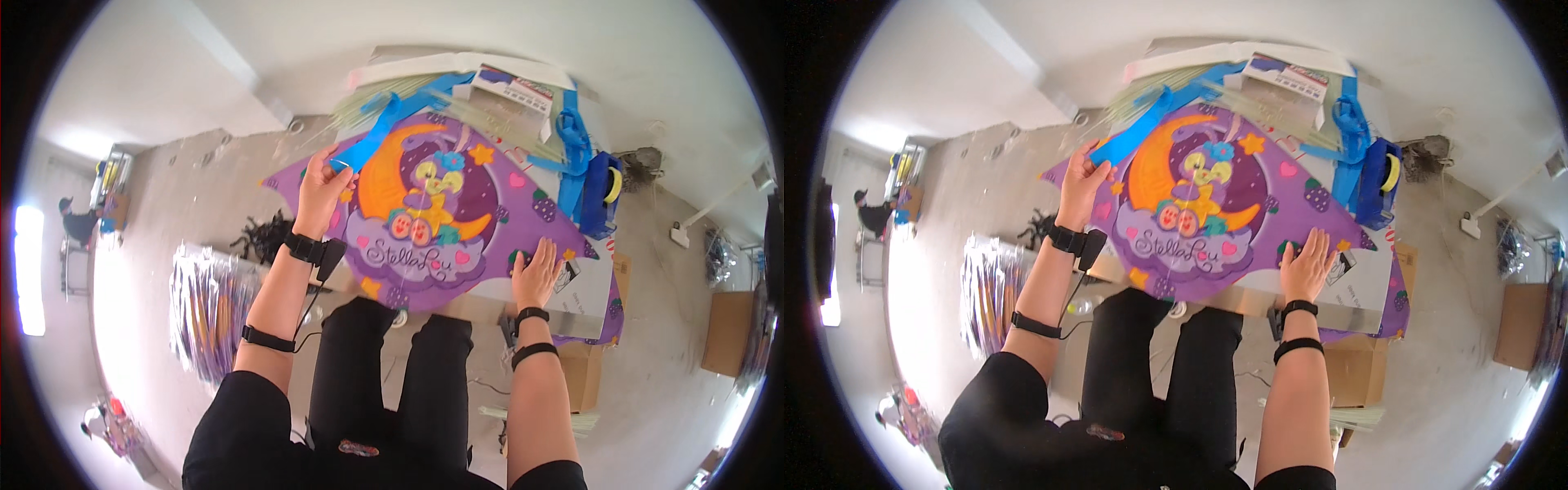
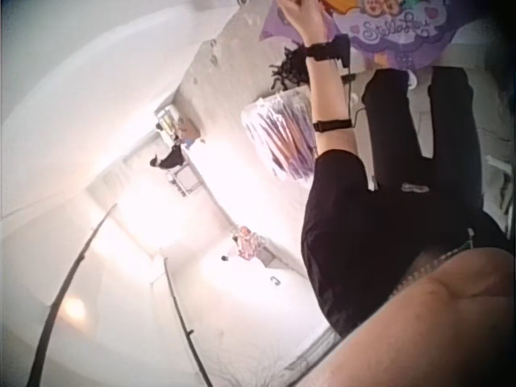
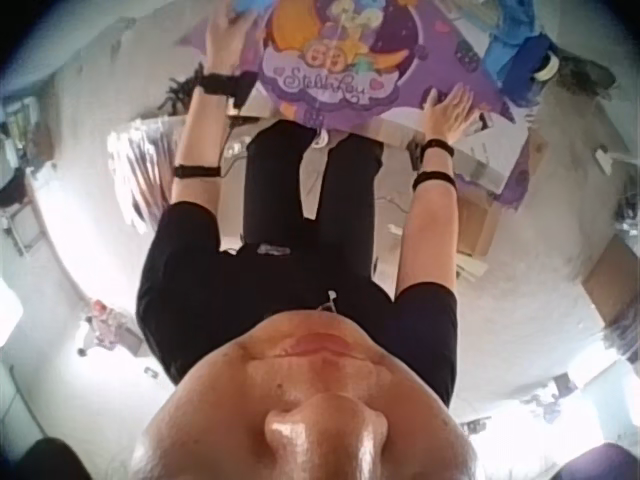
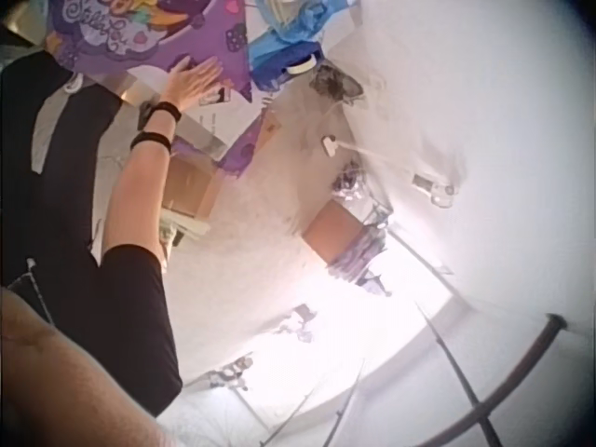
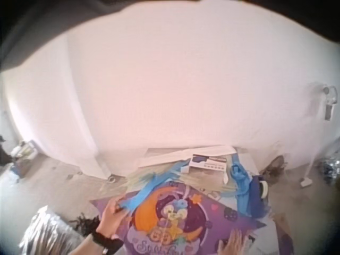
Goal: Assembling a decorative kite by attaching support rods and ribbons to the kite skin.
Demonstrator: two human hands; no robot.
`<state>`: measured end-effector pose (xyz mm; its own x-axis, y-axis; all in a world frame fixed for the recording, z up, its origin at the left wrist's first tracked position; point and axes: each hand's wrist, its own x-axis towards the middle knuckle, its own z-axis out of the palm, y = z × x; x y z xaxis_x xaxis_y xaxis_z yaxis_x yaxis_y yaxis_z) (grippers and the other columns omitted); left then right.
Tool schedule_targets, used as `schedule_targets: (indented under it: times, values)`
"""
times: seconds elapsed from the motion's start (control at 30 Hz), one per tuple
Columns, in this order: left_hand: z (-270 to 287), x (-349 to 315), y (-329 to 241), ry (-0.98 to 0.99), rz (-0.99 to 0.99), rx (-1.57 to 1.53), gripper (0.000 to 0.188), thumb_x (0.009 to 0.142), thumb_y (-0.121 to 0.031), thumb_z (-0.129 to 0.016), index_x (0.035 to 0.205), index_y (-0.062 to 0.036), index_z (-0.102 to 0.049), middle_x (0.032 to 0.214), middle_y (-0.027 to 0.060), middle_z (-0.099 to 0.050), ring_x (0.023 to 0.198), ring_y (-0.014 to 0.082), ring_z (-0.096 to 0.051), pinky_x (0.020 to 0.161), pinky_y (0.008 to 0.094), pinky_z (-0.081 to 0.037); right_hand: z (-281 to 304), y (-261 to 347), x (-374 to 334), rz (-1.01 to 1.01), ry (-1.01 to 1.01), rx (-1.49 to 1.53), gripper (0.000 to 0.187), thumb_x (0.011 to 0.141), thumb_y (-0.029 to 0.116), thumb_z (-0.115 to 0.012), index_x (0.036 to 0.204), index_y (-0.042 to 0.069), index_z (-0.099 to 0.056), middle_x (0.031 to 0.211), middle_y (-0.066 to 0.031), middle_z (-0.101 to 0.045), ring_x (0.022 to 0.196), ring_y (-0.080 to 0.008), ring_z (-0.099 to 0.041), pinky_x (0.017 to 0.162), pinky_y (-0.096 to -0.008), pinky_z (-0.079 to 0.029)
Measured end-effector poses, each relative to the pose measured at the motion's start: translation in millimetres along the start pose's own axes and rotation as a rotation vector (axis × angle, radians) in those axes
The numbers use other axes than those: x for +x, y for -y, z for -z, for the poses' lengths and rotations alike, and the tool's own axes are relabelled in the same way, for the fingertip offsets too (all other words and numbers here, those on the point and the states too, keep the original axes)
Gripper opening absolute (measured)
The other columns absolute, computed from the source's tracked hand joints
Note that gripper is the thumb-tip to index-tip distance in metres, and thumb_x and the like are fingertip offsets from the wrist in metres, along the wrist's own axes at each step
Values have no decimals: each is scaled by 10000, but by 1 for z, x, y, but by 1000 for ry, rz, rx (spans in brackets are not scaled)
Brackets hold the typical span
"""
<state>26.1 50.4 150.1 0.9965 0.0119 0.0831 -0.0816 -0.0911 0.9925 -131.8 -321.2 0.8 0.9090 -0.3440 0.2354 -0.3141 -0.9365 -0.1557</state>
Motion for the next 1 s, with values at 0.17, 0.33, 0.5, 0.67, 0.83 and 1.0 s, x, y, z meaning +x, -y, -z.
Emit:
schedule_targets:
  times: [0.17, 0.33, 0.5, 0.67, 0.83, 1.0]
  values:
    - [35, -67, -24, 180, 163, -124, 251, 894, -30, -616, 1137, -4, -557, 853, 47, -632, 765, 125, -605, 705, 234, -472, -4, -6, 1, -40, 1, -24, 598, 947, 399, -484, 1419, 66, -330, 1442, -157, -418, 1371, -292, -354, 1148, -501, -208]
    - [70, -96, -35, 526, 394, -290, 128, 895, -36, -615, 1019, -3, -615, 878, 44, -641, 786, 122, -604, 726, 255, -478, -6, 3, -2, -46, 18, -6, 600, 942, 399, -489, 1414, 58, -342, 1446, -151, -418, 1376, -286, -348, 1154, -503, -191]
    - [16, -47, -13, 783, 362, 130, 224, 948, -206, -586, 983, 7, -643, 882, 41, -666, 824, 136, -621, 771, 291, -496, -5, -9, -3, -47, 12, -44, 591, 940, 394, -494, 1403, 51, -364, 1448, -156, -416, 1375, -287, -351, 1152, -500, -202]
    - [-34, 55, 55, 658, -22, 875, 349, 954, -321, -545, 937, 12, -646, 777, 108, -670, 746, 215, -648, 713, 338, -512, 0, 3, 3, -47, 9, -18, 582, 936, 392, -495, 1385, 37, -387, 1440, -166, -421, 1374, -291, -352, 1155, -498, -201]
    - [-59, 155, 129, 235, -551, 1168, 251, 866, -197, -634, 1064, -43, -632, 1096, 129, -642, 1036, 328, -588, 875, 431, -468, 0, 3, 1, -57, 29, -7, 582, 931, 383, -502, 1382, 33, -386, 1438, -173, -419, 1377, -296, -342, 1157, -504, -194]
    - [-91, 192, 144, 208, -560, 1468, 216, 844, -156, -634, 1046, -80, -634, 1138, 104, -615, 1112, 280, -557, 909, 434, -457, 3, -3, -3, -57, 53, 12, 585, 924, 372, -508, 1379, 27, -377, 1430, -177, -423, 1374, -309, -341, 1154, -517, -191]
